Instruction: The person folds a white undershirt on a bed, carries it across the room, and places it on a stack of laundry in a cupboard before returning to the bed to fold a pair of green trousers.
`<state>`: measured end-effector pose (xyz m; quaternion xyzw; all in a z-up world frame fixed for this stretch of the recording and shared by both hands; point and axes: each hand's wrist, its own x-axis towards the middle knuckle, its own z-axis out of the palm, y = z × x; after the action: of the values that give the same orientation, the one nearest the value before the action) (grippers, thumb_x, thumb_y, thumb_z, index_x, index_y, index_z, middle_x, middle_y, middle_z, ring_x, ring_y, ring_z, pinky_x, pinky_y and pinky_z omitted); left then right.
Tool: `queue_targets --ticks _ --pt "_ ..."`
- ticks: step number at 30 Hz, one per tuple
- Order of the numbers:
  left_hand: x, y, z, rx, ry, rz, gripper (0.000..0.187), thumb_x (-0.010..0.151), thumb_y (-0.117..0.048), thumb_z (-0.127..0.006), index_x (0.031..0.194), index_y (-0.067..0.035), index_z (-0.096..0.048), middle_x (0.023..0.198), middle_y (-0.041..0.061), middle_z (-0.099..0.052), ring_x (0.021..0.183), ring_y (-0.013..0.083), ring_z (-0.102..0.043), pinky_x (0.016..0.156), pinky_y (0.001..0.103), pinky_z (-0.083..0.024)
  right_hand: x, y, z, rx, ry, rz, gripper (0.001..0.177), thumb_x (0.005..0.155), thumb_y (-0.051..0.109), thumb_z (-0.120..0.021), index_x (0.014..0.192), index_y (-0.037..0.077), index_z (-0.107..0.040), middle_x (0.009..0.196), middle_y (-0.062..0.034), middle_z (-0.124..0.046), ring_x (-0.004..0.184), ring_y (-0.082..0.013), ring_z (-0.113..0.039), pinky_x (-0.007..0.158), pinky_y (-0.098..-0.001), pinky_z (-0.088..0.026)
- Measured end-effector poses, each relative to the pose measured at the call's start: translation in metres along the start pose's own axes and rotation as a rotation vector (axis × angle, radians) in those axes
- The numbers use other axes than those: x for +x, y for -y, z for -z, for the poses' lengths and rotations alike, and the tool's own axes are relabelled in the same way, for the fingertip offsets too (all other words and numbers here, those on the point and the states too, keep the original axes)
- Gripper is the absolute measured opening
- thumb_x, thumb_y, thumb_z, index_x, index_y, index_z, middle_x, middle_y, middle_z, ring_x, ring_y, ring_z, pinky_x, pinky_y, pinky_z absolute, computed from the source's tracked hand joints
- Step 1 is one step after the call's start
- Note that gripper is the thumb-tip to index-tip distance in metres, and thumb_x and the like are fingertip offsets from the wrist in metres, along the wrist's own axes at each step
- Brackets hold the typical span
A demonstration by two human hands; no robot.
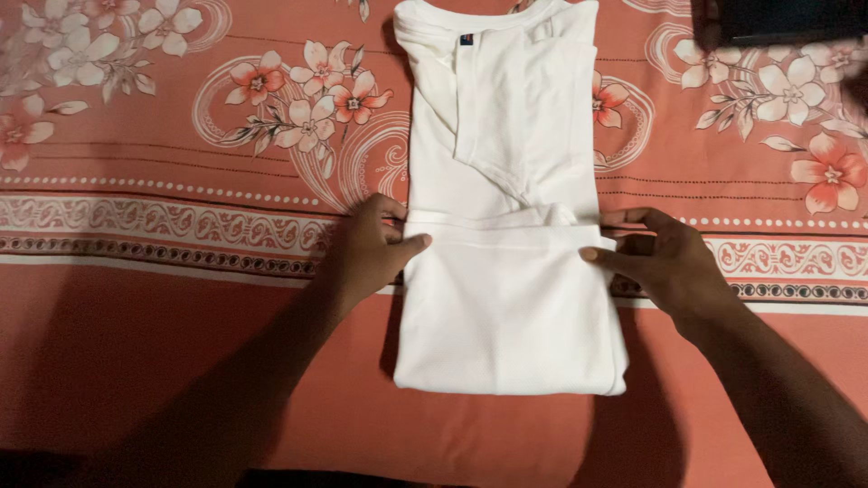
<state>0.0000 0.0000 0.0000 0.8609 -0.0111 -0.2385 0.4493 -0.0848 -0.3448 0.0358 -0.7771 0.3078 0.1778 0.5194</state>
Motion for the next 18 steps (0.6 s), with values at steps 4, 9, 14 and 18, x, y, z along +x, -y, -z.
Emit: queue_targets --ticks 4,9,14,18 --pt "-0.021 -0.036 0.005 0.253 0.039 0.127 0.055 0.082 -0.034 -0.082 0.120 -0.008 -0.052 0.097 0.012 -0.075 0.093 0.0266 -0.074 0.083 0.039 -0.057 -0.017 0.012 0.001 -0.297 -0.080 -0.012 0.055 0.076 0.031 -0.086 0.122 0.007 -0.068 0.106 -0.0105 -0.078 0.094 -0.0170 -0.075 0.081 -0.0345 -0.063" --pt "-0.035 -0.059 -0.027 0.235 -0.204 -0.699 0.030 0.080 -0.017 -0.083 0.101 -0.009 -0.064 0.092 0.008 -0.065 0.089 0.0295 -0.065 0.077 0.042 -0.052 -0.041 0.022 0.005 -0.512 -0.082 -0.127 0.043 0.082 0.040 -0.081 0.107 0.006 -0.075 0.077 -0.0095 -0.079 0.066 -0.0227 -0.074 0.065 -0.0354 -0.057" --pt "-0.035 -0.089 -0.094 0.135 -0.006 -0.719 0.020 0.086 -0.017 -0.079 0.100 -0.011 -0.066 0.098 0.004 -0.070 0.098 0.0252 -0.065 0.089 0.041 -0.051 -0.066 0.021 -0.002 -0.315 0.075 -0.257 0.049 0.083 0.042 -0.086 0.088 -0.006 -0.075 0.064 -0.0119 -0.070 0.056 -0.0189 -0.061 0.057 -0.0350 -0.049" --pt "-0.021 -0.104 -0.137 0.248 0.098 -0.920 0.018 0.084 -0.019 -0.074 0.102 -0.019 -0.074 0.110 -0.001 -0.069 0.111 0.0229 -0.059 0.096 0.043 -0.046 -0.073 0.000 0.003 -0.420 0.192 -0.092 0.050 0.081 0.040 -0.085 0.080 -0.010 -0.075 0.065 -0.0137 -0.070 0.058 -0.0190 -0.060 0.059 -0.0323 -0.050"
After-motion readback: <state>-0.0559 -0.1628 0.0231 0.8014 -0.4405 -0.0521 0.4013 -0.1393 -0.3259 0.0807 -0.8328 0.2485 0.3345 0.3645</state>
